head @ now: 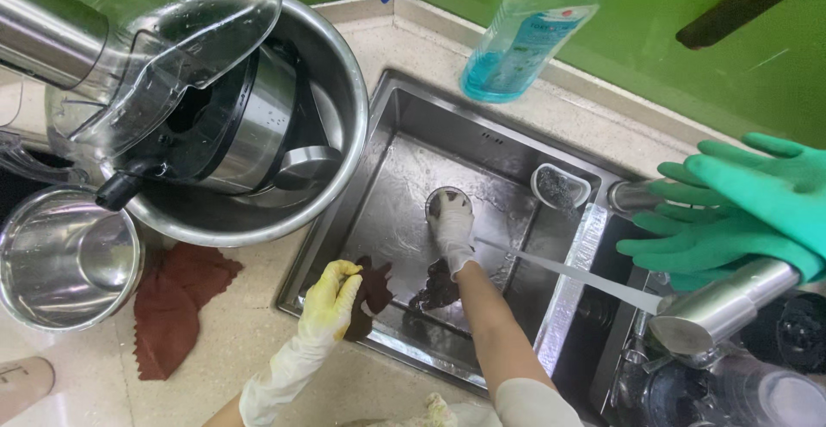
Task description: The person cleans a kitchen sink by removing food waste from the drain, scrubbing the basin with a sponge and detergent, and rinsing the surface with water.
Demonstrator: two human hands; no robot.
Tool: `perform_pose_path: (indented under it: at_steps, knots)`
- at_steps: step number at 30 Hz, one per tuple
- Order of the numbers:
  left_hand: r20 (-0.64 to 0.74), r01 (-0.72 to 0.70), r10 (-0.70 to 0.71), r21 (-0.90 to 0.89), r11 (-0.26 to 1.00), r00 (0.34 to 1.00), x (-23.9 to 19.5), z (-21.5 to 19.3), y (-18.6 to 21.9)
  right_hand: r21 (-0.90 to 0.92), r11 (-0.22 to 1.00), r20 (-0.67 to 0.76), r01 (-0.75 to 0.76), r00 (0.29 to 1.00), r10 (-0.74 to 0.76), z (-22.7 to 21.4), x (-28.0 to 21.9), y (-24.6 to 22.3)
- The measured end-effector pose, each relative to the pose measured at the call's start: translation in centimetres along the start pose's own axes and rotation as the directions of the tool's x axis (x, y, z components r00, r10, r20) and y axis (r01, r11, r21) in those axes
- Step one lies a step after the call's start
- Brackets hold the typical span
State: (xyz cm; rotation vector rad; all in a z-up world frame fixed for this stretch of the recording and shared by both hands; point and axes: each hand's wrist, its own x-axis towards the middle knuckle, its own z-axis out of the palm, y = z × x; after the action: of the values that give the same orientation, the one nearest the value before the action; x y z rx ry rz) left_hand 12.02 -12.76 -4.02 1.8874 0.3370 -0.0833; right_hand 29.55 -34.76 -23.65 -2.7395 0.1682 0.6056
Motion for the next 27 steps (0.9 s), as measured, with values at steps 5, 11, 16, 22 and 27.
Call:
perform_pose_path:
  at_steps: [5,11,16,22,27]
  knots:
    - [0.019,0.03,-0.031,0.037,0.999,0.999,0.0,0.3,-0.5,0.49,0.865,-0.167,-0.108,0.962,0.215,3.0,-0.9,1.9]
    - [0.038,0.087,-0.086,-0.017,0.996,0.996,1.0,0.8,-0.3,0.17,0.975,-0.532,0.145,0.846,-0.033,6.1,-1.2,8.0]
    - [0.024,0.099,-0.098,-0.009,0.995,0.995,1.3,1.0,-1.8,0.201,0.97,-0.254,-0.137,0.949,0.186,5.8,-4.6,8.6]
    - [0.038,0.112,-0.112,0.007,0.994,0.993,1.3,1.0,-2.4,-0.06,0.997,-0.069,0.054,0.996,-0.058,1.8,-8.3,4.9]
    - [0.035,0.038,-0.038,-0.016,0.999,0.999,1.3,1.4,-3.3,0.329,0.905,0.357,-0.272,0.922,0.147,2.6,-7.9,9.2]
